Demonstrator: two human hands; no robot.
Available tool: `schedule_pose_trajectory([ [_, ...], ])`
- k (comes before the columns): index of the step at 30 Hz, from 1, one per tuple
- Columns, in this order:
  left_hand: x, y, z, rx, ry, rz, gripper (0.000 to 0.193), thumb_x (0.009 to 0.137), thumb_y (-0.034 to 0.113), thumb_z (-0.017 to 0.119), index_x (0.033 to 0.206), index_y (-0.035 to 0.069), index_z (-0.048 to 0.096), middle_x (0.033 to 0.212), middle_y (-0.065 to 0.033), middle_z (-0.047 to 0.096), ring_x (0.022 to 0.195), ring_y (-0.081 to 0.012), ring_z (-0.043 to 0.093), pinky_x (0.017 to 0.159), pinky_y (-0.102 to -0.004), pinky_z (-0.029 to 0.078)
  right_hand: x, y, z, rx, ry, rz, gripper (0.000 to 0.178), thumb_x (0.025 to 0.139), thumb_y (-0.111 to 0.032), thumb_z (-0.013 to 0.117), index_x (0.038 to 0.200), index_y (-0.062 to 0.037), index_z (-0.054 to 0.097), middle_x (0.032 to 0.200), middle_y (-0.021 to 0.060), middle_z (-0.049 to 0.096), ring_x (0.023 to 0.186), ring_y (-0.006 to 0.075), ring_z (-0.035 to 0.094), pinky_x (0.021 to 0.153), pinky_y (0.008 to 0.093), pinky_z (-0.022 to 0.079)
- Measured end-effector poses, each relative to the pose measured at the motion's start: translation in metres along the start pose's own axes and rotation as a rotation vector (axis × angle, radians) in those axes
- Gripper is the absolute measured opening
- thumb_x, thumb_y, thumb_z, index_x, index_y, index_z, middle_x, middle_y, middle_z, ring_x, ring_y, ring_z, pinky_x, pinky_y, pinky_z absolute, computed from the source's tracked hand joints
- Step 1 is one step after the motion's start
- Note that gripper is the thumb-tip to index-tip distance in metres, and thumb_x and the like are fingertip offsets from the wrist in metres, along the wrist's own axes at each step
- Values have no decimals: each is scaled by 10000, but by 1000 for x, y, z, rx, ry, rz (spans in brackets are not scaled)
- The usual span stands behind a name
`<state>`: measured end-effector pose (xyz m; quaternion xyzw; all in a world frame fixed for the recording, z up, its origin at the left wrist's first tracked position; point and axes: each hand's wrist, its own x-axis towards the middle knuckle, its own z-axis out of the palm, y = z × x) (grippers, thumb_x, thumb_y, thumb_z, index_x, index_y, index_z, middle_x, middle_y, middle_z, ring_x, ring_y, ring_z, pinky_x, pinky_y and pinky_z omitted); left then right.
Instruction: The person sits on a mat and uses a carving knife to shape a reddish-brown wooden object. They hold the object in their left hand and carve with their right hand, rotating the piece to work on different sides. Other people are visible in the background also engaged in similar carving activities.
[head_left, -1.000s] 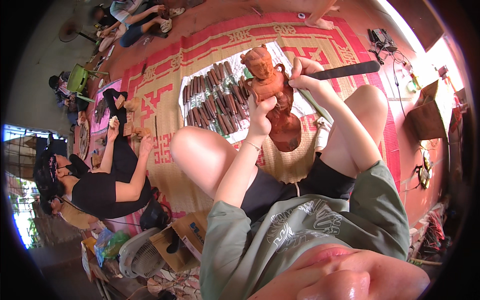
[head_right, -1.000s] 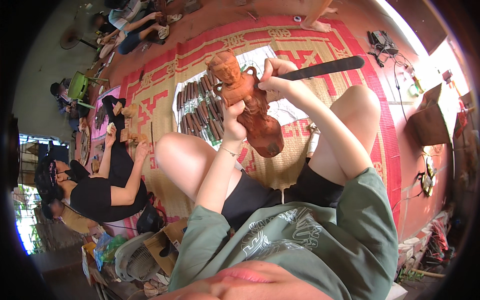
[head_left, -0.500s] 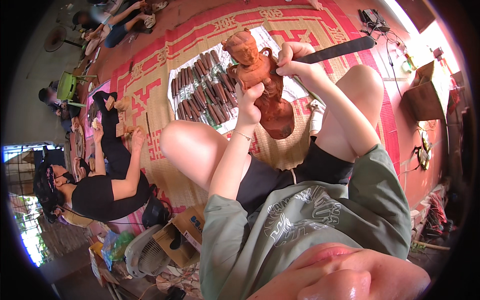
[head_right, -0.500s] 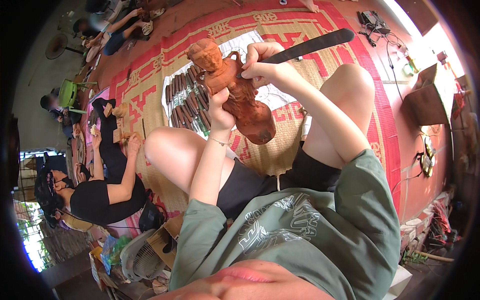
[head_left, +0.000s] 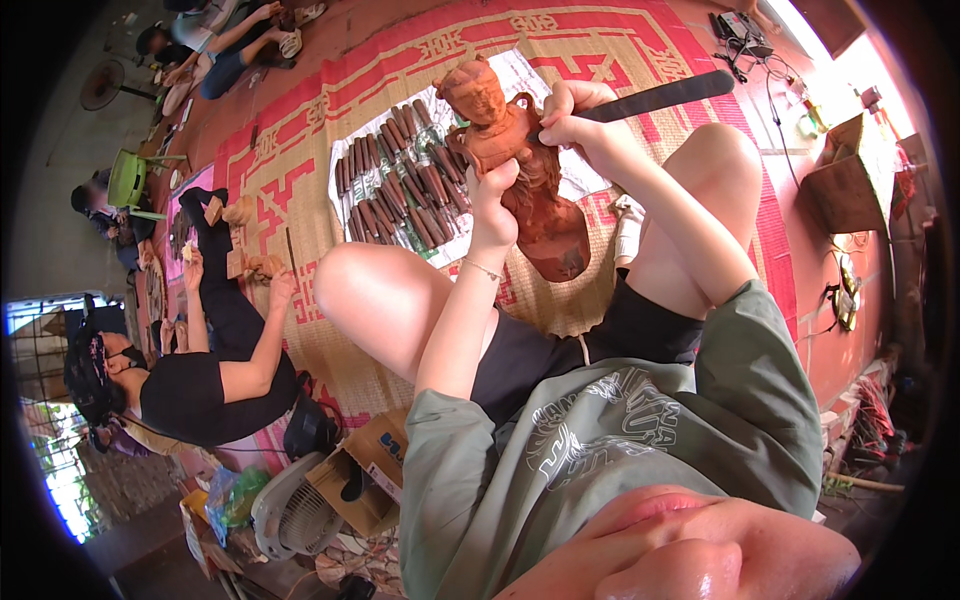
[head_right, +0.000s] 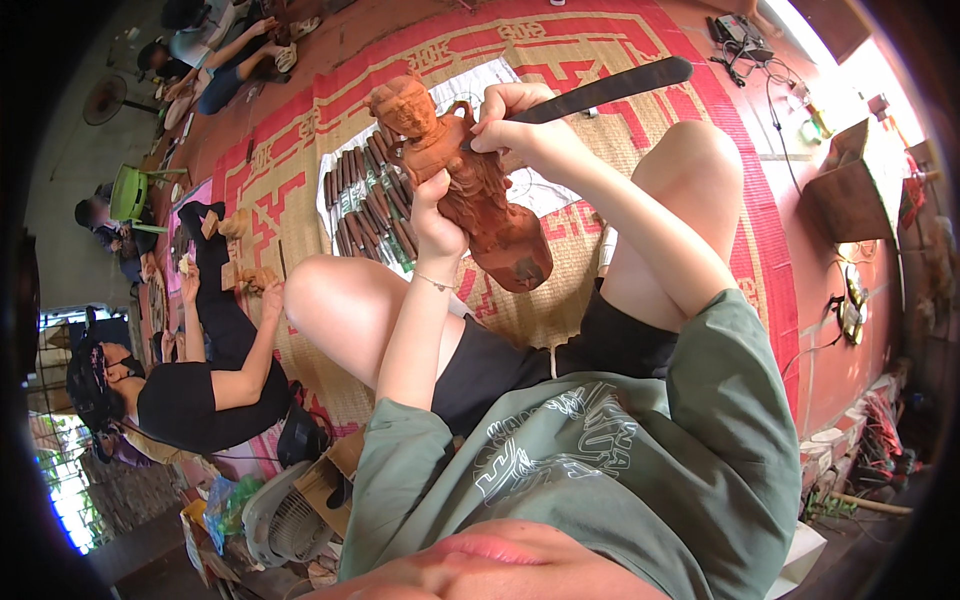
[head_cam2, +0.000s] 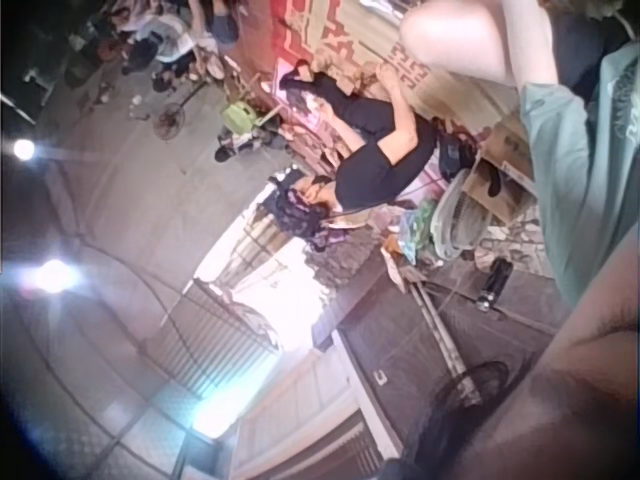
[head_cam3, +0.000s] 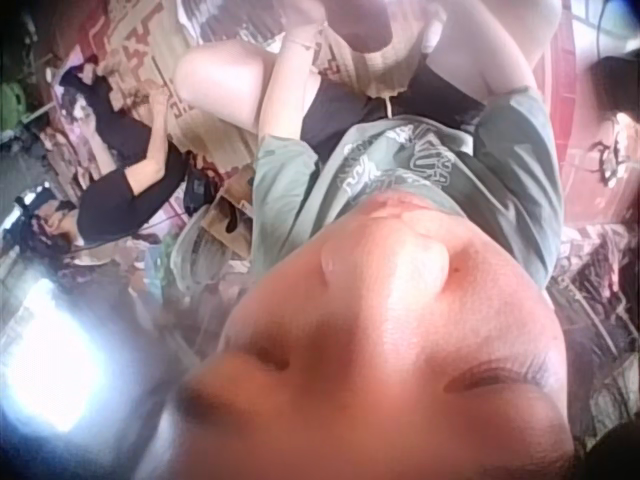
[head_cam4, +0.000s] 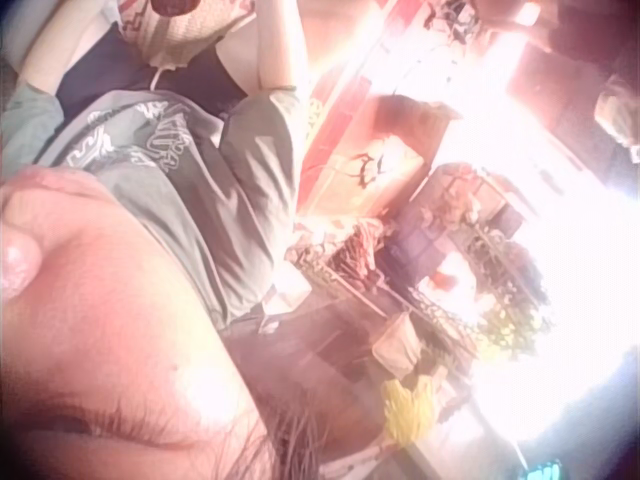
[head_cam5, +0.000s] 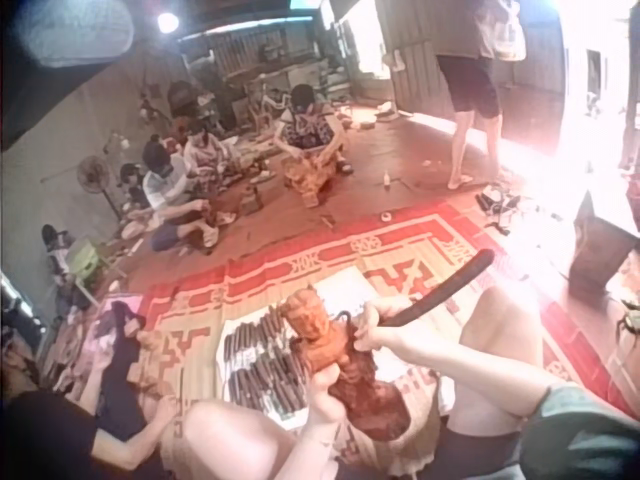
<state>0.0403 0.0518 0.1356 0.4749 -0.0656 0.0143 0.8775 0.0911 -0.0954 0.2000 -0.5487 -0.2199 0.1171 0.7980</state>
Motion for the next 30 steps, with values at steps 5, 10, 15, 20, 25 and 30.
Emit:
schedule_pose_trajectory([
  [5,2,2,1,-99,12,-3,609,762,344,462,1232,-37,399,1025,-185,585,889,-270,610,794,-385,512,3,5,-5,118,-2,-20,168,681,14,632,620,-72,502,677,-3,560,655,57,520,597,204,408],
  [10,1,5,2,-32,4,19,617,758,351,477,1232,-36,398,1038,-181,581,878,-280,613,793,-394,513,0,-3,4,117,19,-23,167,677,31,629,626,-71,507,692,11,579,655,62,529,600,206,417],
  [15,-1,9,0,-24,5,-5,619,753,355,489,1228,-32,398,1052,-178,575,884,-286,612,796,-401,516,3,8,-1,167,29,-38,185,689,53,601,630,-74,480,669,4,537,556,52,449,505,199,352],
  [20,-2,14,4,-74,-10,24,629,753,360,490,1232,-34,388,1053,-182,573,889,-287,612,801,-403,515,2,7,-4,283,-19,-25,192,702,59,599,627,-75,483,676,6,568,522,37,433,462,196,326],
  [25,-1,13,4,-45,8,28,645,748,368,486,1238,-38,380,1065,-186,568,892,-287,611,803,-411,512,-2,-2,8,207,35,27,169,714,25,580,652,-77,461,613,-28,449,534,54,396,492,197,324],
  [30,-1,10,1,-54,-18,-19,645,751,364,480,1245,-38,376,1077,-193,563,908,-292,606,806,-411,511,3,5,-1,171,-13,-38,170,703,41,598,657,-81,490,685,-13,536,585,39,464,509,179,355],
])
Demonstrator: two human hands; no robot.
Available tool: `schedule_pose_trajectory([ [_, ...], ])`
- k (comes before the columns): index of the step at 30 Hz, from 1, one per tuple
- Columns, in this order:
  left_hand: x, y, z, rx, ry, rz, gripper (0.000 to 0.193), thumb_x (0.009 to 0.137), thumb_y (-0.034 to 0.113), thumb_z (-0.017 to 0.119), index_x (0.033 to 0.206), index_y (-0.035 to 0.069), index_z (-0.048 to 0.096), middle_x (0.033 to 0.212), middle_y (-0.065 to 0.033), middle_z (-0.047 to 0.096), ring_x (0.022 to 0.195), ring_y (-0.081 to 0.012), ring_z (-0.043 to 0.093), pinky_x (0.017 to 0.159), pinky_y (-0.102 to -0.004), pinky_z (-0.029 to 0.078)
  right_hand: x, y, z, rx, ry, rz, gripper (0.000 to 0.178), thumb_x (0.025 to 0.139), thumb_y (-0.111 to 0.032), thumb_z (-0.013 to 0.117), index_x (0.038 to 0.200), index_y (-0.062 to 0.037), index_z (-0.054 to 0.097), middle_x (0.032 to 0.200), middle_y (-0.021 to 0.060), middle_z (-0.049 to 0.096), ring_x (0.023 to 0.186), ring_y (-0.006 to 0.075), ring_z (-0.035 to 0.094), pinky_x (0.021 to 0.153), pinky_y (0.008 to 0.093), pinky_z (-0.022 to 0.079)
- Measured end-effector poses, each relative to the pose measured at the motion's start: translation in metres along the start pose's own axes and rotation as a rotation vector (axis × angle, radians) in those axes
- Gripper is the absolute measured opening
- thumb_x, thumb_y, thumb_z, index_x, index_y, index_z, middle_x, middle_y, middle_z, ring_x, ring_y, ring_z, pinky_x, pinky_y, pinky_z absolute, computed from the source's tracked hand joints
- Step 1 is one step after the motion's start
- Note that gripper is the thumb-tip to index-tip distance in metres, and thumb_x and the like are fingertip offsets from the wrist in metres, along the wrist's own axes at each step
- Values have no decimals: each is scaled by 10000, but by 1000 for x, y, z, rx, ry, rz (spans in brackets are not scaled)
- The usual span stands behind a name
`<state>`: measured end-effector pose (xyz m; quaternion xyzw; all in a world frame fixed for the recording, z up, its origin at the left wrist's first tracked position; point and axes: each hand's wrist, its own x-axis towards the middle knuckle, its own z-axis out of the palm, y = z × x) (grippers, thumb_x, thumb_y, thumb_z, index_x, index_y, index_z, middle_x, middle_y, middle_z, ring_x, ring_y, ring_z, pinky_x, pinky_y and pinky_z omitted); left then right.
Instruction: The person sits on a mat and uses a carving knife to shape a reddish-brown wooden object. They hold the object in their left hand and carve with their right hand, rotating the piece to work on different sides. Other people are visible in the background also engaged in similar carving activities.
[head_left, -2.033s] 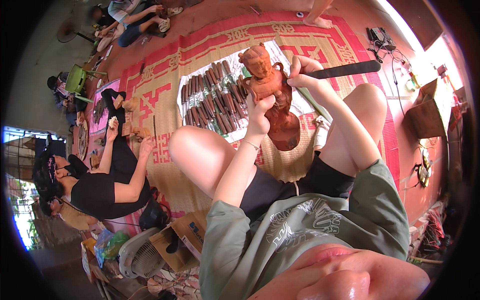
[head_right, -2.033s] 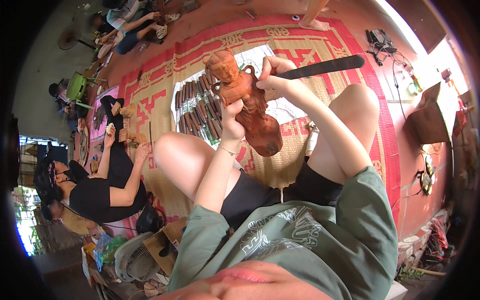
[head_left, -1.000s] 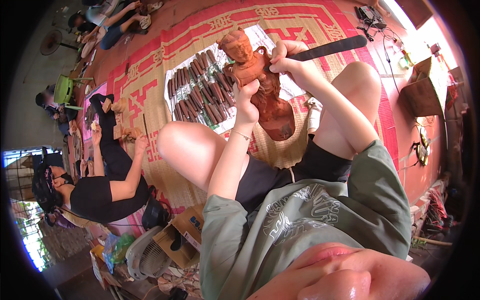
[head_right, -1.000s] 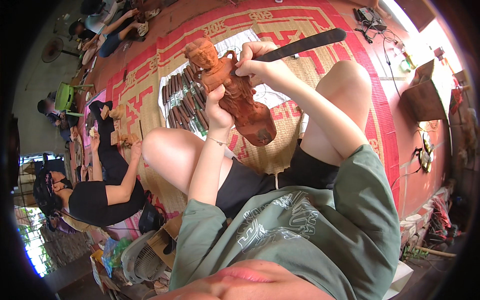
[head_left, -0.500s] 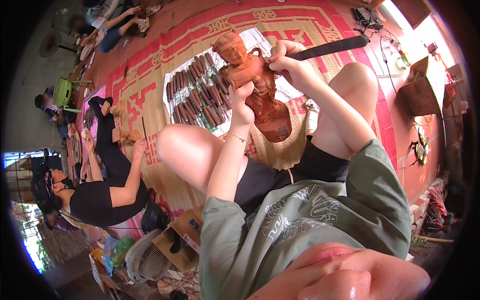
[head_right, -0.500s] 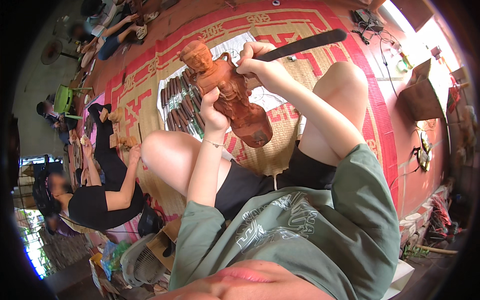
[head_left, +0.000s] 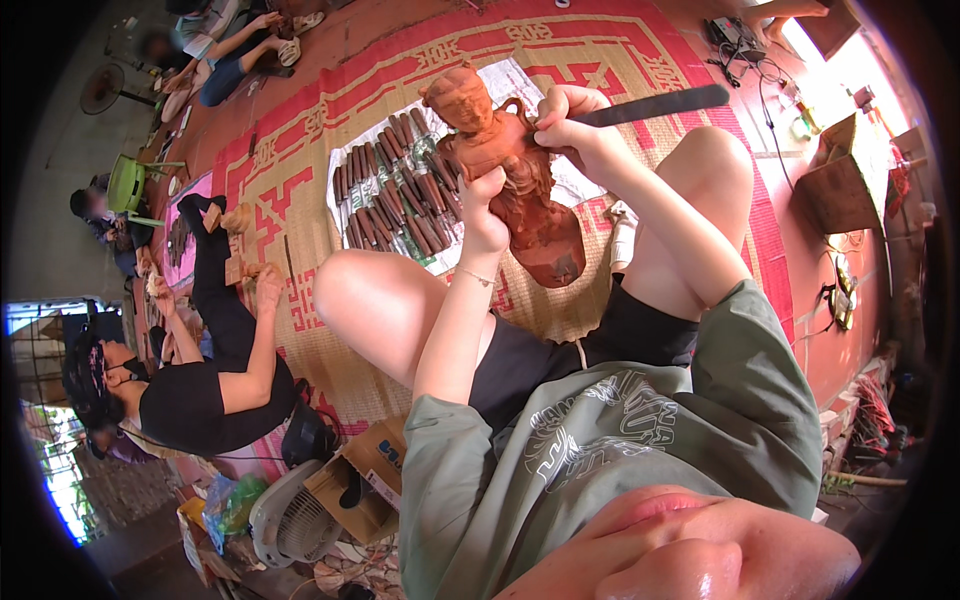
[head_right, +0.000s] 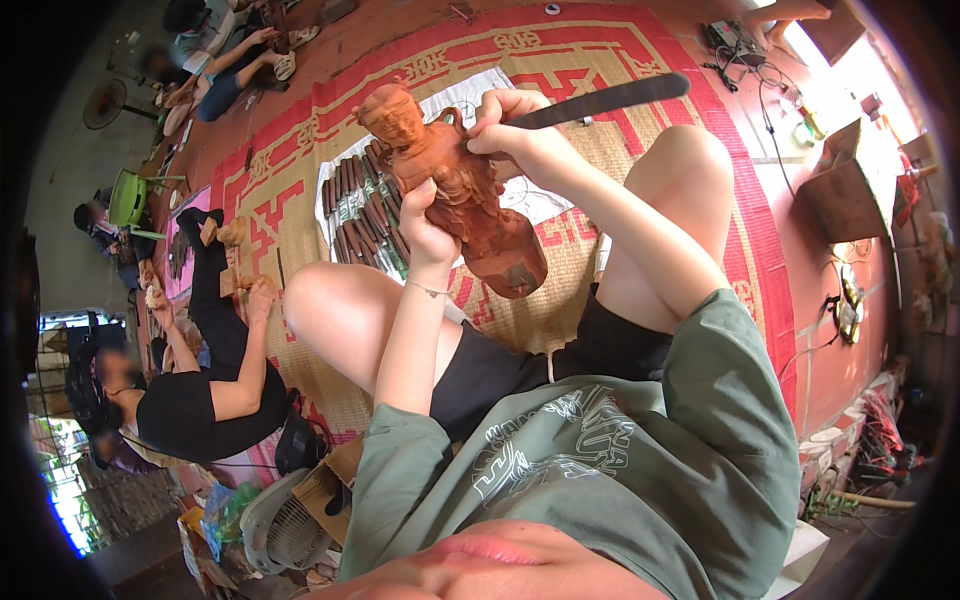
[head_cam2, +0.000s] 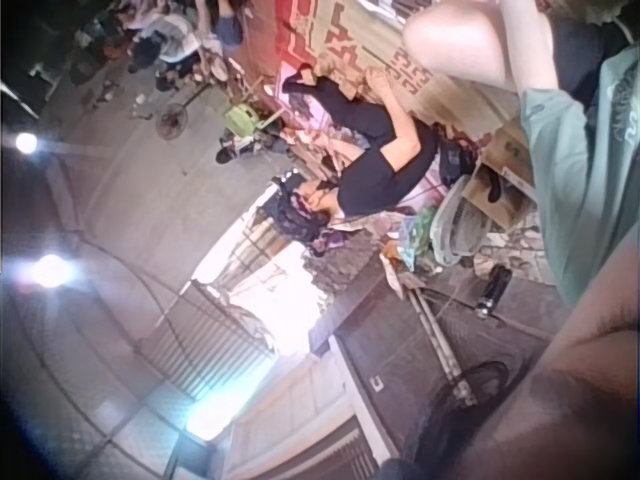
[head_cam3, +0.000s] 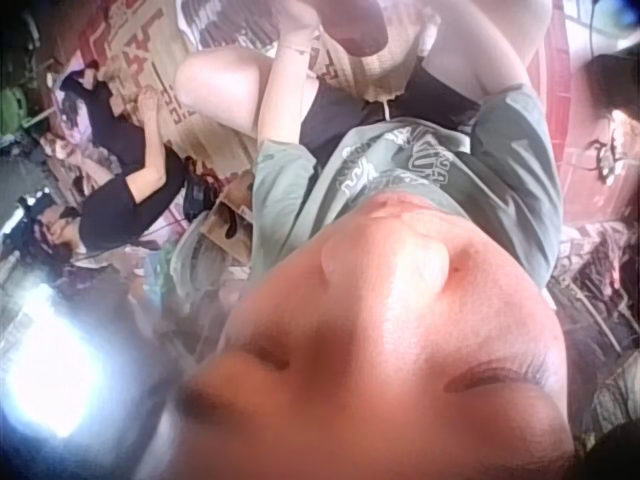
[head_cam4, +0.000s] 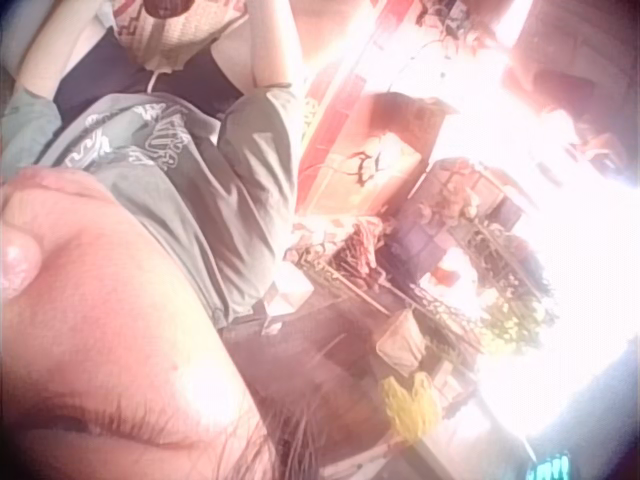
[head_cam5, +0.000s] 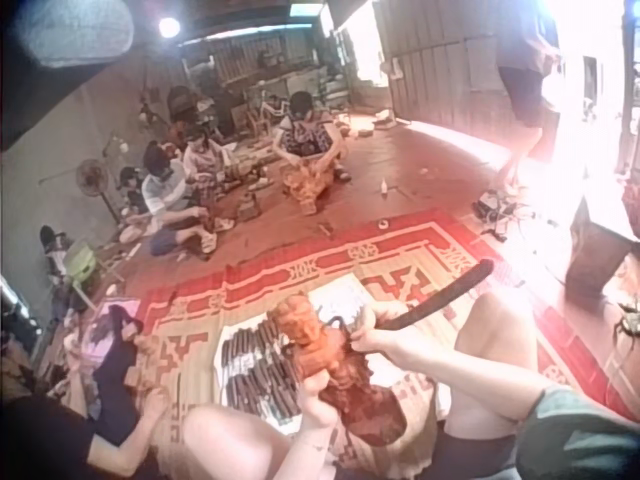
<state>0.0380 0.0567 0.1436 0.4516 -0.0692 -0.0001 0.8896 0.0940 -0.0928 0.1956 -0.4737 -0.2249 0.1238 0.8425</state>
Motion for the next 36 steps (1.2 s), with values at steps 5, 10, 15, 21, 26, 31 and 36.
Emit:
schedule_pose_trajectory([
  [5,-2,3,5,-54,25,-20,644,754,370,468,1246,-36,381,1067,-193,570,921,-295,604,801,-412,511,0,-1,0,106,-18,36,182,696,56,602,652,-83,492,714,-6,557,595,40,485,515,180,369],
  [10,1,1,2,18,29,16,630,759,363,456,1246,-32,384,1076,-189,569,932,-295,602,800,-414,513,1,1,2,-30,15,-5,175,698,52,597,658,-83,493,714,-4,557,594,38,476,507,182,357],
  [15,0,3,8,-47,44,-28,633,757,360,454,1253,-26,377,1081,-188,566,930,-293,600,792,-408,514,0,-3,-1,42,26,32,164,700,33,607,637,-72,497,720,1,567,632,45,505,557,183,391],
  [21,1,0,3,14,7,8,642,756,371,452,1251,-31,378,1059,-195,574,889,-294,609,782,-403,515,0,-5,6,-73,23,28,162,700,34,592,631,-69,489,703,-3,553,600,39,477,521,182,360],
  [26,-1,2,6,-56,35,-61,641,759,369,450,1248,-39,376,1041,-199,580,857,-300,617,770,-401,517,0,-1,-2,-31,27,42,140,696,35,573,660,-67,483,678,-14,513,586,47,458,529,190,357],
  [31,-3,12,16,-60,12,-36,636,759,367,453,1241,-43,382,1056,-198,574,869,-304,615,779,-408,516,1,-1,-5,27,-33,53,130,708,28,588,674,-62,500,681,-21,524,585,42,475,523,189,369],
  [36,0,0,1,-53,14,-10,628,760,358,459,1238,-43,386,1061,-196,572,876,-307,614,786,-413,517,0,-8,3,36,-44,79,124,712,20,593,677,-63,507,693,-15,541,623,48,506,570,189,409],
])
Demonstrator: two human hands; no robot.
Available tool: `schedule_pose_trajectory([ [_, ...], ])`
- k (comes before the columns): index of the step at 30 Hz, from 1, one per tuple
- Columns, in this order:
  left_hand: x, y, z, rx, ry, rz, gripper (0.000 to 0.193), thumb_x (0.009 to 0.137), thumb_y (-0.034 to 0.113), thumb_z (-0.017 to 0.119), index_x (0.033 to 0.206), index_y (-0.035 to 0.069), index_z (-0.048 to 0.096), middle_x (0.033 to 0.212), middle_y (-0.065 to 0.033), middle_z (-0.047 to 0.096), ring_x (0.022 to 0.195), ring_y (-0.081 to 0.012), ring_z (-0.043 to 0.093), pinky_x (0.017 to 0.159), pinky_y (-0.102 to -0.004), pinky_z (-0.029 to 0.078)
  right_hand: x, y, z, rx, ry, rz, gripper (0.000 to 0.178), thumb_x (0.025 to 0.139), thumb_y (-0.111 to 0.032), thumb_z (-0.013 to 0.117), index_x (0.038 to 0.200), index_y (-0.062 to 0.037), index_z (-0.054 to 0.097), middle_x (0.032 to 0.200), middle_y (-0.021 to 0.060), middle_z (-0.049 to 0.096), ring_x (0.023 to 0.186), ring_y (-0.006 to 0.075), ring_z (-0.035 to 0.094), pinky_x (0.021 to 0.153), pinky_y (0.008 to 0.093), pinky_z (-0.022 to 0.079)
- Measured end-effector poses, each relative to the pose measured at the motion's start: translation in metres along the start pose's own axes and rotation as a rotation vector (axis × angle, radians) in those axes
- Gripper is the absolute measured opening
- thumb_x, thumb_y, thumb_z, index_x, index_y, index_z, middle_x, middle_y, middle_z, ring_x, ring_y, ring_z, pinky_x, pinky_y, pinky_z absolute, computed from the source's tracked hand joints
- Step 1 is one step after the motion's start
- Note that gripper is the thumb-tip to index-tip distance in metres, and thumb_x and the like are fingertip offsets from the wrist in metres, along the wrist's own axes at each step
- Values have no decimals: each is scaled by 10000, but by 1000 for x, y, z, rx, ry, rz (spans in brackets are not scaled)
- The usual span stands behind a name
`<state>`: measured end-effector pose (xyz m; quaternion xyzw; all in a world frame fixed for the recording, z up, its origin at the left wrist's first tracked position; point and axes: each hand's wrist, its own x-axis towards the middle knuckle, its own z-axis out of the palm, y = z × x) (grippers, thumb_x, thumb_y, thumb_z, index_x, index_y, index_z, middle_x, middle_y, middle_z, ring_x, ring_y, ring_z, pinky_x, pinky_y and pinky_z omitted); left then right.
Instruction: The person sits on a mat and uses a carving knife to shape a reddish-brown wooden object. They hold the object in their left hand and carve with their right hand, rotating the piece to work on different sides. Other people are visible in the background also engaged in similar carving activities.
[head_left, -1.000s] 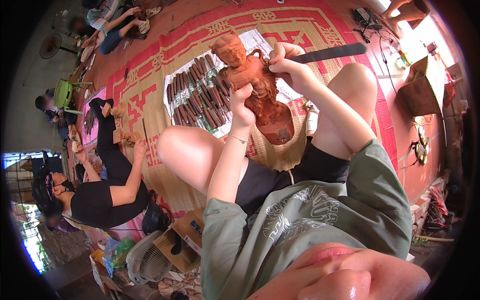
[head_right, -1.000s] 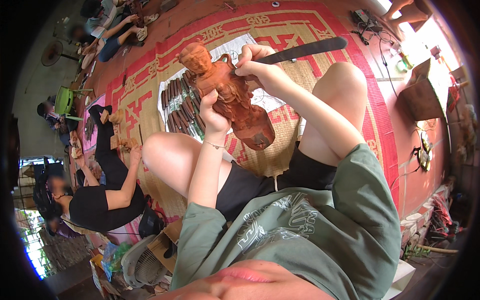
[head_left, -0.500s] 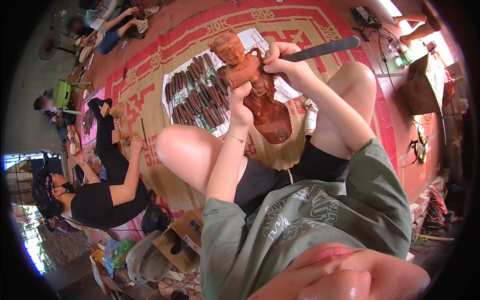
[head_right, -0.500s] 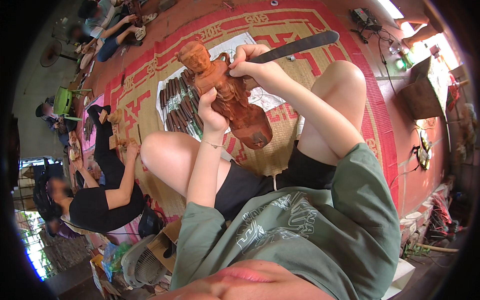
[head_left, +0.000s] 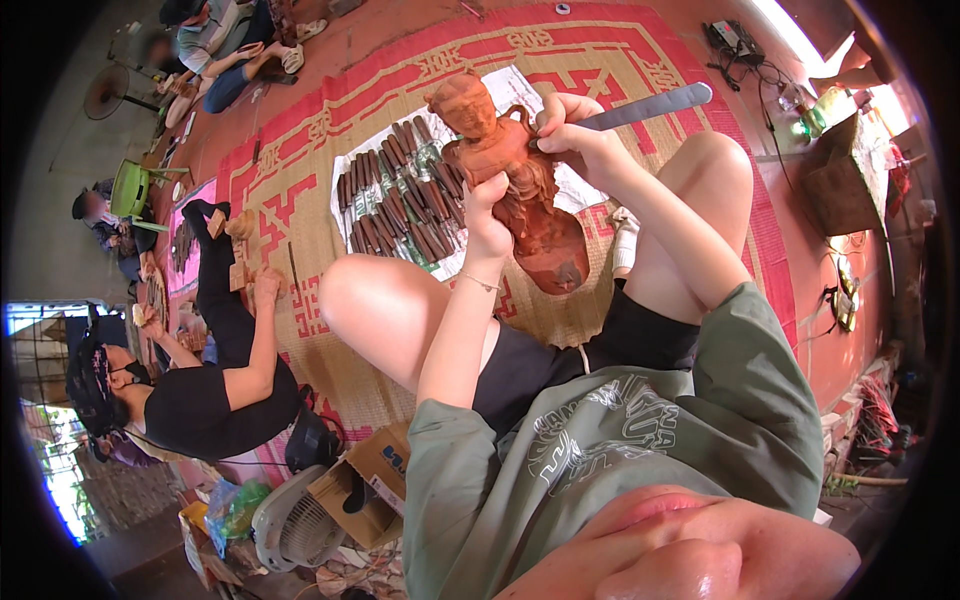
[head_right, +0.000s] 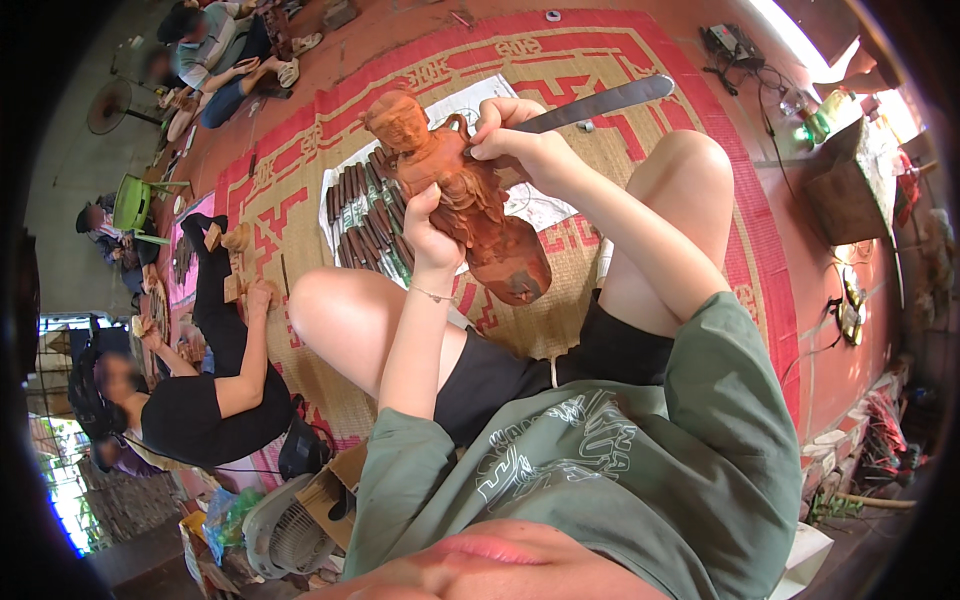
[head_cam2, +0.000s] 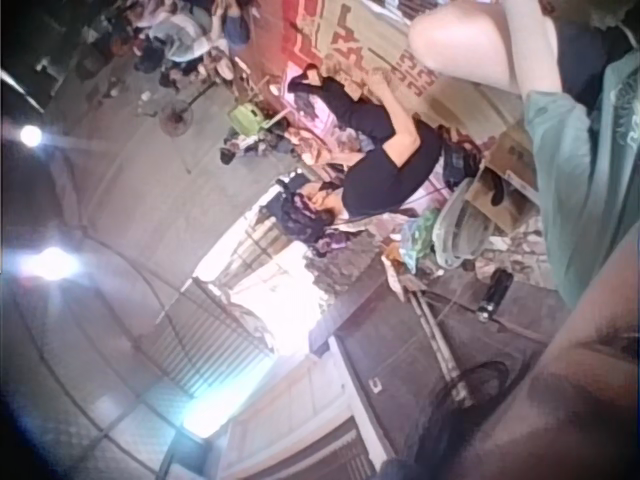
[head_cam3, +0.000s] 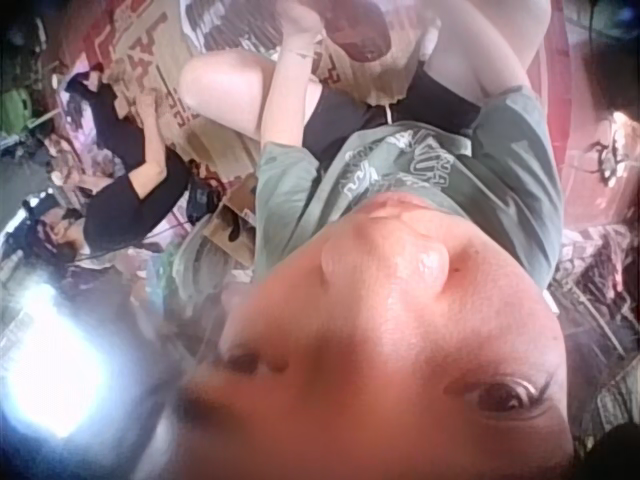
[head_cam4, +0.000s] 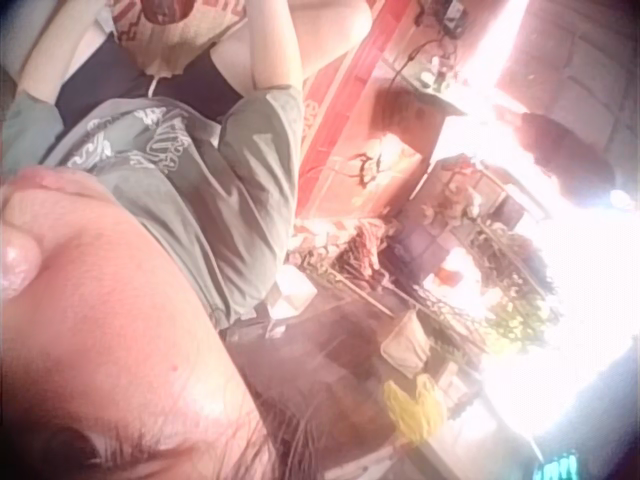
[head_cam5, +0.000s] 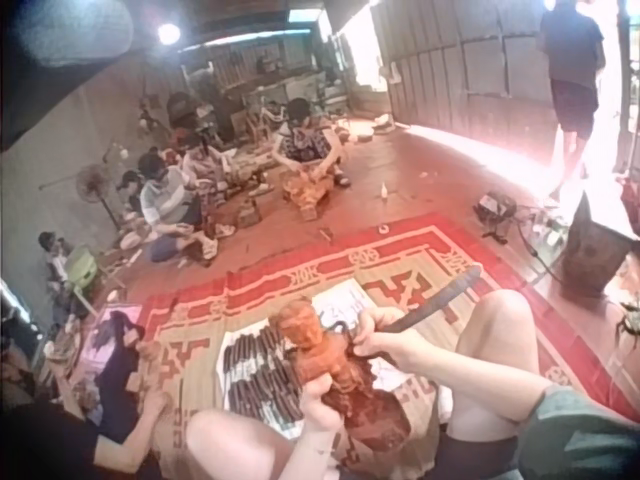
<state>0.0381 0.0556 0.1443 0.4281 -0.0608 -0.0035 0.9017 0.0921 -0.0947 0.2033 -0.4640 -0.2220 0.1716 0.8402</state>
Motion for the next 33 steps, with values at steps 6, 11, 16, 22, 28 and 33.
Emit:
schedule_pose_trajectory([
  [6,0,-3,-1,19,-2,11,617,762,348,457,1235,-42,390,1048,-198,576,875,-305,612,783,-417,516,2,4,-6,-91,-18,-4,137,708,13,596,646,-66,504,680,-11,546,617,36,494,544,185,389],
  [11,-3,5,9,-12,28,-16,620,759,350,454,1238,-38,388,1043,-197,577,868,-305,613,777,-417,517,2,10,-10,-33,1,-11,142,708,9,595,642,-70,498,683,-16,541,603,32,486,525,182,373],
  [16,-2,3,6,-13,27,11,616,759,356,452,1229,-38,396,1042,-194,577,863,-305,614,772,-417,518,0,2,5,14,46,3,150,703,24,581,645,-76,484,694,-21,537,583,38,471,515,181,369],
  [22,0,1,6,-10,18,-20,616,759,358,450,1232,-34,397,1053,-191,575,872,-306,614,773,-419,519,2,8,-6,16,73,-20,155,722,20,591,656,-78,491,719,-15,546,623,43,509,547,182,409],
  [28,-2,5,15,-63,61,-26,620,760,362,451,1237,-31,397,1055,-192,576,888,-303,609,774,-419,517,2,8,-1,-6,86,3,148,712,18,594,662,-79,495,727,-15,550,622,44,504,550,191,407],
  [33,1,0,3,1,-5,-14,627,759,372,453,1238,-30,397,1069,-195,569,893,-303,608,781,-417,514,2,6,-3,-35,51,-7,149,720,14,592,662,-82,494,727,-16,551,635,45,508,556,197,411],
])
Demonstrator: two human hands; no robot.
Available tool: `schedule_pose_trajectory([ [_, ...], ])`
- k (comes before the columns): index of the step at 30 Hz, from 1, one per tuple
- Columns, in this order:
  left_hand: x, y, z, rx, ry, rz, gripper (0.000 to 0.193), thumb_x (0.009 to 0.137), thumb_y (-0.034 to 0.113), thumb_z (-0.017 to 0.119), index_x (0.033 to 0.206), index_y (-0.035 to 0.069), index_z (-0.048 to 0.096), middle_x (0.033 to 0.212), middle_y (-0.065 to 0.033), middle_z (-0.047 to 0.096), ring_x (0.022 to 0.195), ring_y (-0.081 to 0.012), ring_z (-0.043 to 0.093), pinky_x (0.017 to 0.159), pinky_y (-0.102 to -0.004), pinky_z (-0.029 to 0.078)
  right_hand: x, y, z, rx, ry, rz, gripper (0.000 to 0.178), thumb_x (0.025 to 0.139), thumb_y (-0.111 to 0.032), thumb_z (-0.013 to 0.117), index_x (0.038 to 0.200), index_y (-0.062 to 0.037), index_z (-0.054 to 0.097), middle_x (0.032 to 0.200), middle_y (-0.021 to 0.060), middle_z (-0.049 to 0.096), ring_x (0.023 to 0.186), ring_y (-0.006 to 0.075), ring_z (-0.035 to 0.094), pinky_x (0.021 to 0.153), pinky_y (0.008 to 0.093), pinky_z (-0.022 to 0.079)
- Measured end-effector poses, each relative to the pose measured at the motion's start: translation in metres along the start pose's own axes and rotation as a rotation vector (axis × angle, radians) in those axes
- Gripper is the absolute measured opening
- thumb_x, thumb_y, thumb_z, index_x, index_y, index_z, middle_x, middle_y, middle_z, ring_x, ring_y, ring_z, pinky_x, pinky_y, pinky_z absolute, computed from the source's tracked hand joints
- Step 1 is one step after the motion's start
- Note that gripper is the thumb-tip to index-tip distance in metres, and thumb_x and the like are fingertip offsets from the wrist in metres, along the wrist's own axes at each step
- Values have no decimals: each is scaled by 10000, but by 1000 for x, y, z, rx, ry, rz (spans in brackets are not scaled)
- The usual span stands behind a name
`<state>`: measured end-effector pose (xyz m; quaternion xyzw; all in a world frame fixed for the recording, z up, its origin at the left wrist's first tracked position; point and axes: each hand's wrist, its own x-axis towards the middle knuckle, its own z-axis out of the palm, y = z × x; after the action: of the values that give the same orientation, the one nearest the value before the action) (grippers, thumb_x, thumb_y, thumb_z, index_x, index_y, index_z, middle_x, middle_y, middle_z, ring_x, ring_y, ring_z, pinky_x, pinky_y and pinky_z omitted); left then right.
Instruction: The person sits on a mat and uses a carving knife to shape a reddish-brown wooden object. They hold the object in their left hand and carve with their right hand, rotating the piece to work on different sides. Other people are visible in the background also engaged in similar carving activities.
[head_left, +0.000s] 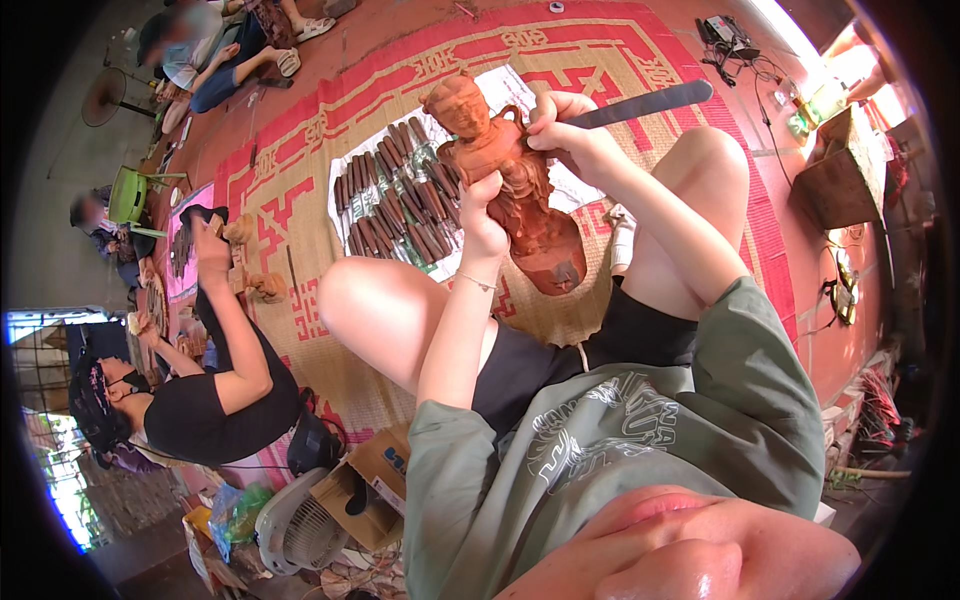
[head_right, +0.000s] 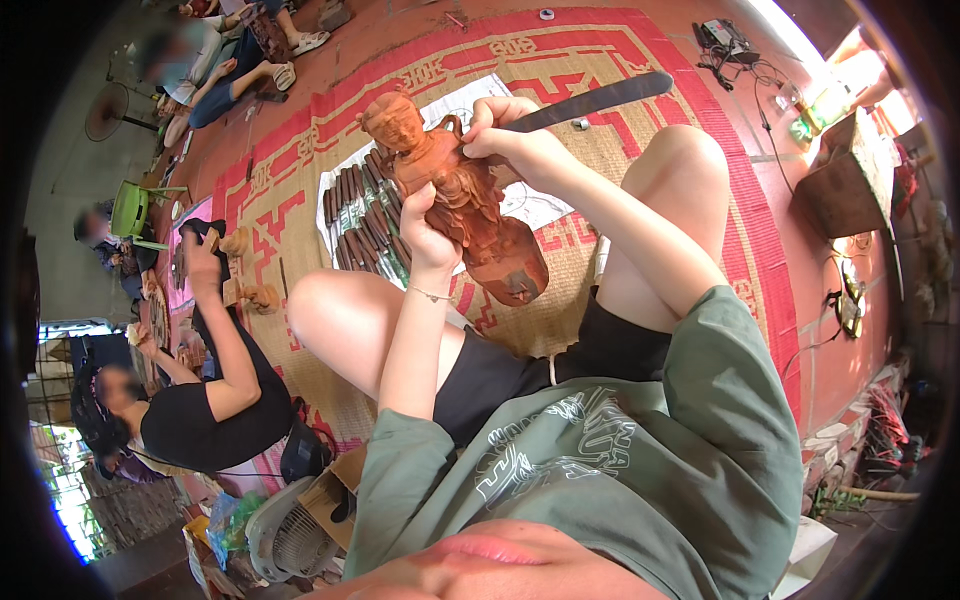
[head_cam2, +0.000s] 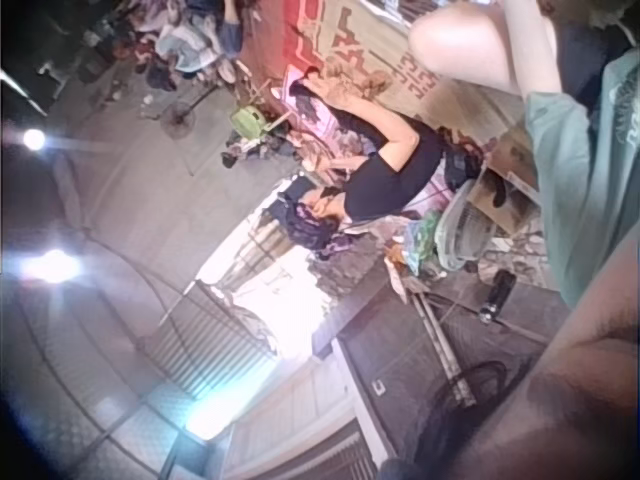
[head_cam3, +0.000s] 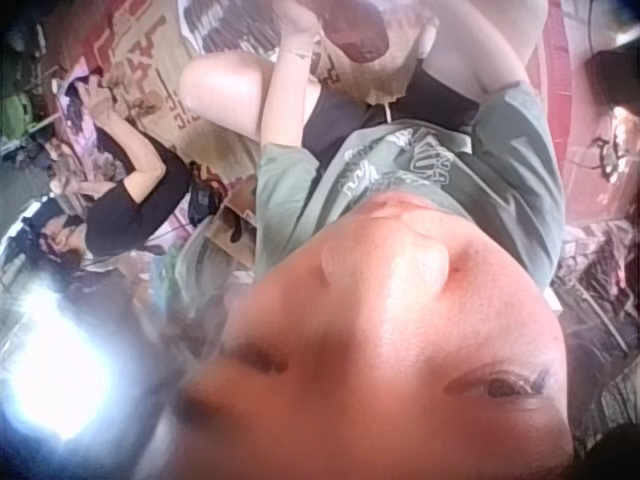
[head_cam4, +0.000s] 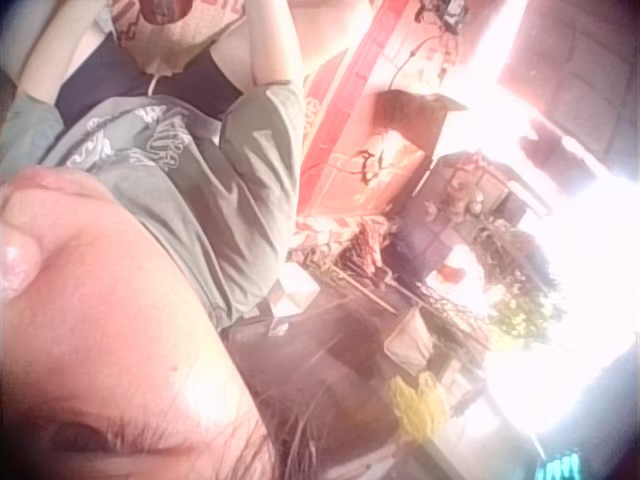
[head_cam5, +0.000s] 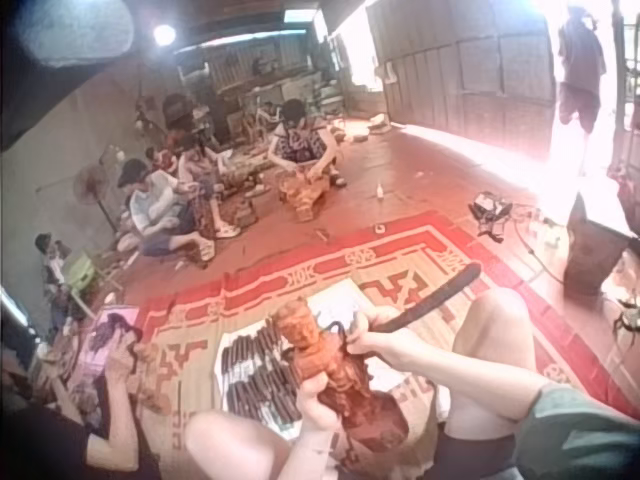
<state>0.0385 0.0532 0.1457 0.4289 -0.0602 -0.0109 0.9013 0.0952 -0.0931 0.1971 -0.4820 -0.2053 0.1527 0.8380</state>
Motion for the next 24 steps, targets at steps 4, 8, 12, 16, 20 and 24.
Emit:
schedule_pose_trajectory([
  [4,-4,4,9,-67,29,-44,631,757,376,458,1236,-30,396,1064,-196,568,888,-303,607,777,-420,514,0,6,-4,37,33,34,147,731,5,592,668,-88,497,731,-16,552,658,46,519,558,199,412],
  [8,-4,6,12,-103,15,-20,642,754,375,465,1245,-29,383,1055,-194,568,885,-304,607,777,-423,514,-3,1,1,102,0,36,135,731,1,594,683,-88,504,750,-13,559,667,46,522,569,197,410],
  [12,-4,5,4,-37,-5,-25,657,751,381,470,1259,-24,369,1057,-194,567,883,-308,606,775,-426,514,-2,-2,3,23,-35,2,129,727,2,597,690,-84,508,750,-9,565,667,47,524,597,190,413],
  [16,-7,11,15,-92,0,-65,664,748,382,473,1267,-19,364,1066,-200,565,888,-314,606,776,-432,513,-1,5,-3,16,-19,-38,135,720,3,600,677,-83,506,731,-11,559,654,43,511,595,189,410],
  [20,-8,7,12,-174,-31,-95,667,749,377,474,1274,-18,360,1081,-200,562,903,-317,604,793,-434,509,-2,6,-2,80,19,-1,148,711,5,602,652,-82,497,714,-15,550,634,39,492,580,191,397],
  [24,-6,5,15,-91,58,-19,667,750,378,469,1277,-16,360,1094,-191,560,923,-306,601,807,-431,506,-3,-2,4,-24,-4,-15,147,708,4,595,649,-81,491,699,-18,542,620,32,480,545,184,365],
])
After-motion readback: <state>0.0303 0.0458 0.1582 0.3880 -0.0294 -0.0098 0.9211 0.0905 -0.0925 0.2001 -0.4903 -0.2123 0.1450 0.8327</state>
